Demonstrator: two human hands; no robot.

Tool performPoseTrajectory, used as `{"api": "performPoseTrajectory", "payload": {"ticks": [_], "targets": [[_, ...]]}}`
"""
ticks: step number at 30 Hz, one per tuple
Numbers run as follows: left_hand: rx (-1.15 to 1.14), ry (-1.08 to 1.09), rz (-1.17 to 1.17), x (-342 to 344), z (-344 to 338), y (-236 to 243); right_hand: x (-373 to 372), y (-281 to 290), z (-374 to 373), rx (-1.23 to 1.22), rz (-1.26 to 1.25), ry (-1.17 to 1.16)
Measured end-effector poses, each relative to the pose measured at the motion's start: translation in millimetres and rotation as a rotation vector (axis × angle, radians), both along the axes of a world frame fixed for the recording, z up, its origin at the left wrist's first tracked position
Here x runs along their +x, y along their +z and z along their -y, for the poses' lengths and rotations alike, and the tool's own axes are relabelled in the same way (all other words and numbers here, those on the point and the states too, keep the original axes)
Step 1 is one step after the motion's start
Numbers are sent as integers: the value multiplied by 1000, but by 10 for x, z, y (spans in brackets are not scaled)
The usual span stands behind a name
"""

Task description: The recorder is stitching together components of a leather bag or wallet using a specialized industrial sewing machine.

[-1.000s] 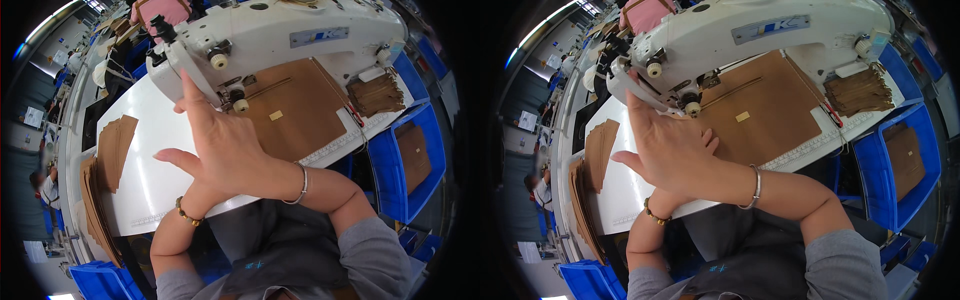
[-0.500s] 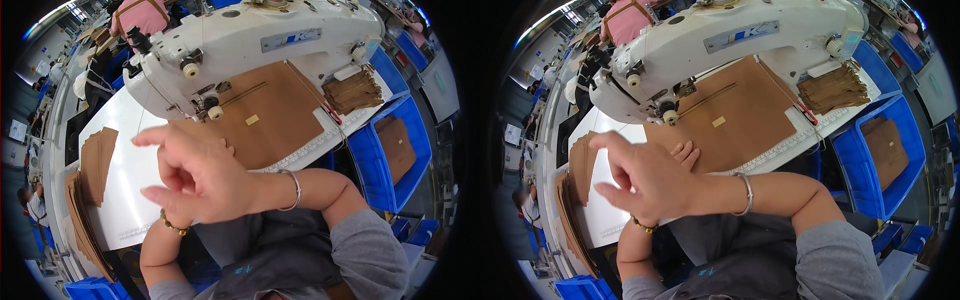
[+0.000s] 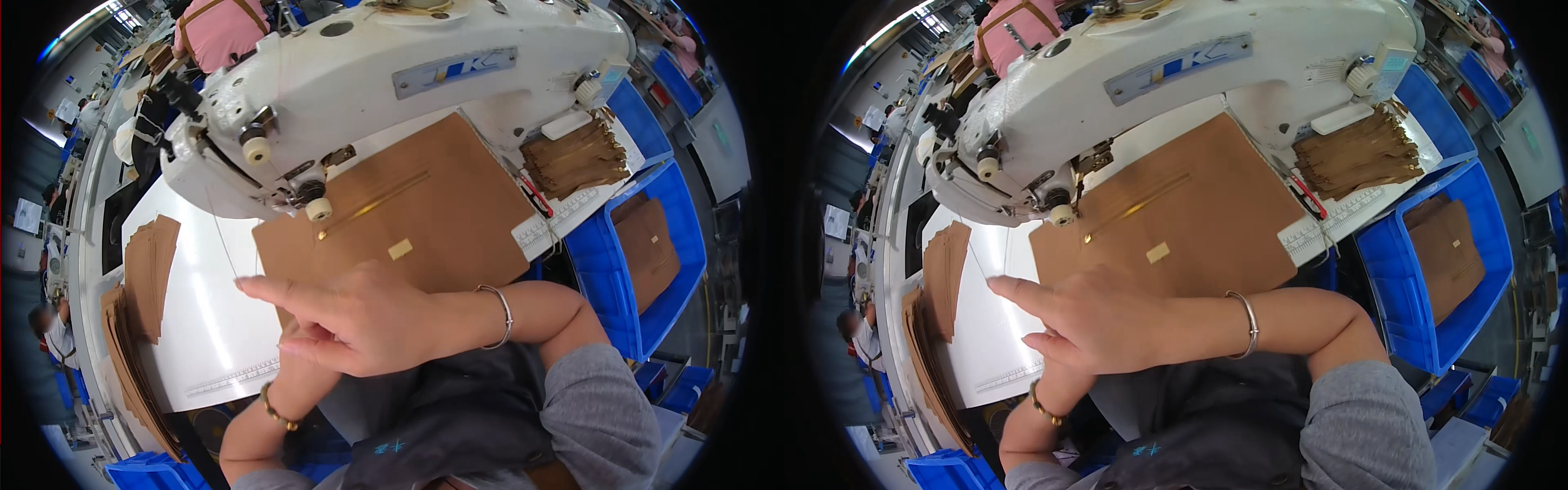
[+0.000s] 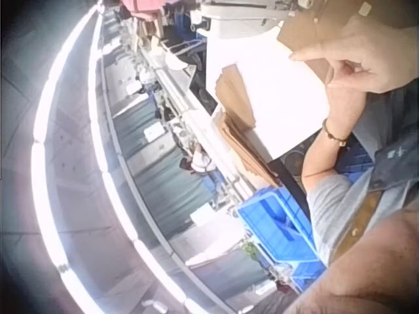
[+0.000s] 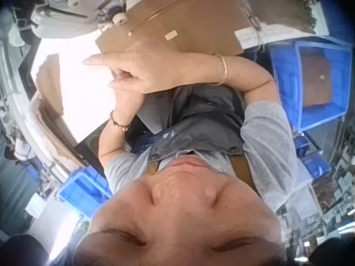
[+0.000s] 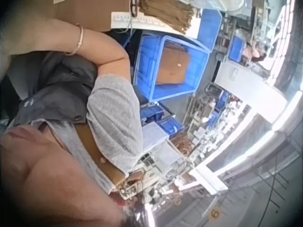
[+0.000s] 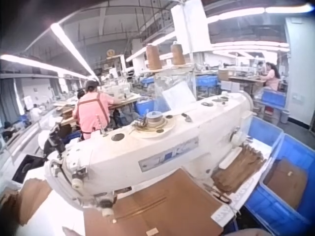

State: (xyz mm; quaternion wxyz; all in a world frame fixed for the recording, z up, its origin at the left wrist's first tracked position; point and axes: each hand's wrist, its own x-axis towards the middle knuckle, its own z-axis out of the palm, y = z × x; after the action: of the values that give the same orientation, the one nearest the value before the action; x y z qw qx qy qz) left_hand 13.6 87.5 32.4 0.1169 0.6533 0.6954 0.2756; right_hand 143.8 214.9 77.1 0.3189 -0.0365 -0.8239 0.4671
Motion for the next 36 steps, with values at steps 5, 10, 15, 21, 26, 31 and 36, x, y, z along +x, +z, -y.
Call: {"api": "performPoseTrajectory", "payload": {"ticks": [5, 10, 15, 21, 26, 31, 36], "targets": [[32, -227, -540, 324, 592, 132, 518, -127, -260, 253, -120, -226], [55, -168, -504, 382, 822, 71, 1394, -331, -848, 663, 234, -844], [80, -190, -540, 337, 844, 2, 1816, -538, -1068, 621, 468, -1037], [44, -124, -406, 407, 870, 20, 2088, -495, -1170, 183, 496, -923], [168, -38, -312, 312, 824, -89, 2394, -215, -1098, 33, 378, -1176], [222, 46, -306, 228, 700, -149, 1897, 13, -778, 156, 305, -920], [151, 346, -368, 151, 578, -249, 894, -137, -496, 395, 506, -446]]}}
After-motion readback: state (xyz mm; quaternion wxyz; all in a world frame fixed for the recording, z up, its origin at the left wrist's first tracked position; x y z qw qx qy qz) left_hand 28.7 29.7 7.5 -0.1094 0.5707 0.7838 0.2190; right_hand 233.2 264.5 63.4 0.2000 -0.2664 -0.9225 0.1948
